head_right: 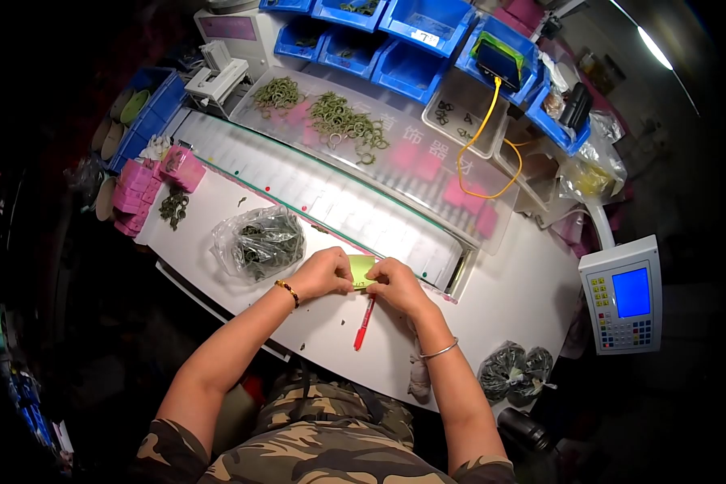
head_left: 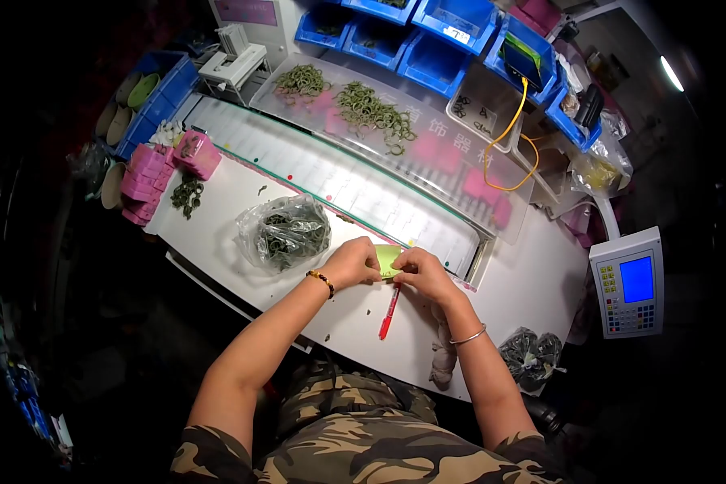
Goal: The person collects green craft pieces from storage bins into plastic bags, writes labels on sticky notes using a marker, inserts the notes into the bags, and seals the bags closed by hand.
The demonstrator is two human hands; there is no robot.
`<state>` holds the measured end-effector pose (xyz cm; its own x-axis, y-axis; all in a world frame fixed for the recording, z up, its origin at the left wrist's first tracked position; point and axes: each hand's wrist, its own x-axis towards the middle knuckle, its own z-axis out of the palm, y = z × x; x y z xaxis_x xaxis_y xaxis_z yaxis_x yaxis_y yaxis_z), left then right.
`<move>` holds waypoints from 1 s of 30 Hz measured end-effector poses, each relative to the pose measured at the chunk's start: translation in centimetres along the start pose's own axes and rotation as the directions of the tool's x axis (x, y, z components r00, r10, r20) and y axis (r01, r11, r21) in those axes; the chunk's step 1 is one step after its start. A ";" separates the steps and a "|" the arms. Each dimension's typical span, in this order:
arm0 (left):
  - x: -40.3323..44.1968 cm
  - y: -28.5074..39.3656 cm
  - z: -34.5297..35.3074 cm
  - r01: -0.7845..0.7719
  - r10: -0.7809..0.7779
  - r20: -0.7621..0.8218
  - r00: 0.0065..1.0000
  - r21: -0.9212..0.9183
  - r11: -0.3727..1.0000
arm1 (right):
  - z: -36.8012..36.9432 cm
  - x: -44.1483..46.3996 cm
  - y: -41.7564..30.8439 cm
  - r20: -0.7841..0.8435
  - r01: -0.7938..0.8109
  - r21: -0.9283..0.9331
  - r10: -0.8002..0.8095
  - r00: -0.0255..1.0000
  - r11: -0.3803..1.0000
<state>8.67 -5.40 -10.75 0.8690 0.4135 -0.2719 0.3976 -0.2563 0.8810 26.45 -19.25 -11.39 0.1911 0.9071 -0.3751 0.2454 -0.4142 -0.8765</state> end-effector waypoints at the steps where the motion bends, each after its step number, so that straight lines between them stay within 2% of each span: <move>1: 0.1 -0.2 0.1 -0.019 0.019 -0.013 1.000 0.027 0.999 | 0.0 0.0 0.0 0.003 -0.003 0.003 0.003 1.000 1.000; 5: 0.5 -1.0 0.5 -0.006 0.010 -0.060 0.998 0.061 0.998 | 0.0 0.0 -0.2 0.000 0.000 0.000 0.000 1.000 1.000; 8: 0.3 -0.5 0.8 0.068 -0.056 -0.115 0.992 0.109 0.992 | 0.2 0.1 -0.7 -0.051 -0.025 -0.068 0.022 0.998 0.997; 11: 0.4 -0.8 1.5 0.069 -0.042 -0.179 0.983 0.147 0.987 | 0.9 0.3 -0.9 -0.154 -0.005 -0.191 -0.025 0.988 0.982; 14: 0.3 -1.0 2.1 0.026 0.022 -0.235 0.972 0.199 0.980 | 1.5 0.4 -0.8 -0.219 -0.014 -0.220 -0.035 0.975 0.975; 17: 0.3 -1.3 2.9 -0.016 0.106 -0.315 0.943 0.274 0.962 | 2.4 0.3 -0.4 -0.287 0.045 -0.238 -0.114 0.951 0.970; 23: 0.3 -1.2 3.7 0.015 0.094 -0.371 0.924 0.281 0.959 | 3.5 0.3 0.6 -0.350 0.140 -0.407 -0.296 0.889 0.903; 30: 0.1 -0.3 4.1 0.048 0.069 -0.396 0.916 0.278 0.960 | 4.0 0.1 0.8 -0.367 0.211 -0.454 -0.397 0.841 0.866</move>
<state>9.86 -8.84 -12.63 0.7063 0.7070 -0.0350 0.5049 -0.4686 0.7249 22.90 -19.17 -13.28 0.4122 0.8997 0.1435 0.6844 -0.2018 -0.7007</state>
